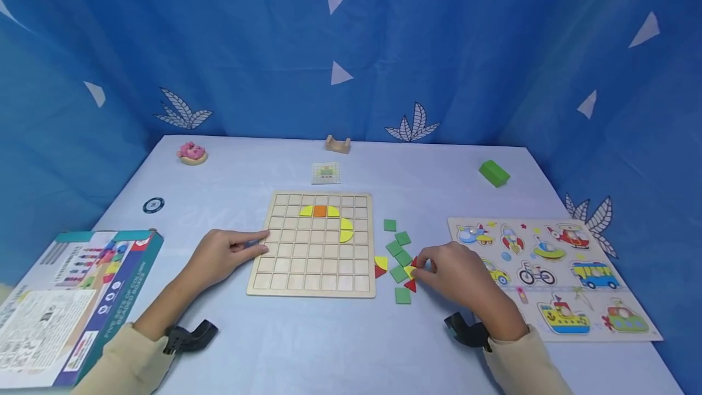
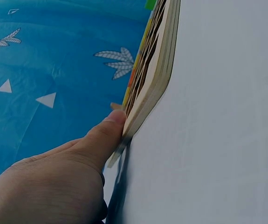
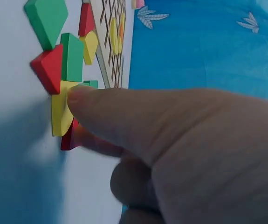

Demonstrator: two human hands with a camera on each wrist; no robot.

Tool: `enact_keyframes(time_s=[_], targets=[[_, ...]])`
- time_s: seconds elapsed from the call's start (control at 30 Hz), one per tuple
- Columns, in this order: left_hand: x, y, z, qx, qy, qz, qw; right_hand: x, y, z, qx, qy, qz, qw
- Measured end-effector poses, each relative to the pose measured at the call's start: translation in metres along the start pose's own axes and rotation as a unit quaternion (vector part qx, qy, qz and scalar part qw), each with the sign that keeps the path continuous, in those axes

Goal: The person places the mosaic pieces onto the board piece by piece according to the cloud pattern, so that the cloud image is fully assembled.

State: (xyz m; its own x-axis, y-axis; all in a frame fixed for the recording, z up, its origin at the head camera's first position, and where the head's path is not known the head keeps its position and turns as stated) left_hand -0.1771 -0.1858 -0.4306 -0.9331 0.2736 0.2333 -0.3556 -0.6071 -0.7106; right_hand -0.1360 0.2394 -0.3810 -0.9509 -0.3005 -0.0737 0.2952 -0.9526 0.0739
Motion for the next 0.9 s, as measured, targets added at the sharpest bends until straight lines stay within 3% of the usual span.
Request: enact_keyframes(time_s=[0.3,0.67,0.9], targets=[[0.0,0.002,0.0,-0.002,-0.009,-0.007,0.9999,-0.001,0.008,0.0,-0.049,0.02,-0.021,0.998],[-0.001,0.002,-0.001,-0.004,-0.005,0.002,1.0,-0.005,-0.006,-0.001,-0.023,0.01,-0.015,1.0],[-0.001,0.001,-0.001,-0.004,-0.005,-0.001,1.0,-0.003,-0.009,-0.001,-0.038,0.004,-0.012,0.999]])
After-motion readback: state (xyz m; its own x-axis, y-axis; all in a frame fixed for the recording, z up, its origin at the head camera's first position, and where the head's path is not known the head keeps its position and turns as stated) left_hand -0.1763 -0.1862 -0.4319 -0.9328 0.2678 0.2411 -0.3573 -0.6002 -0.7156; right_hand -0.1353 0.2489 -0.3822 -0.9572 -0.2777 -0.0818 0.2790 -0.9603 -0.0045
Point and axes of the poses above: each hand's wrist, its own x-axis towards the middle knuckle, its own z-axis out of the back of the hand, y = z × x, the point moved 3 cm from there along x, towards the middle knuckle, and after that the axes turned 13 degrees about -x, right-handed, at the moved point
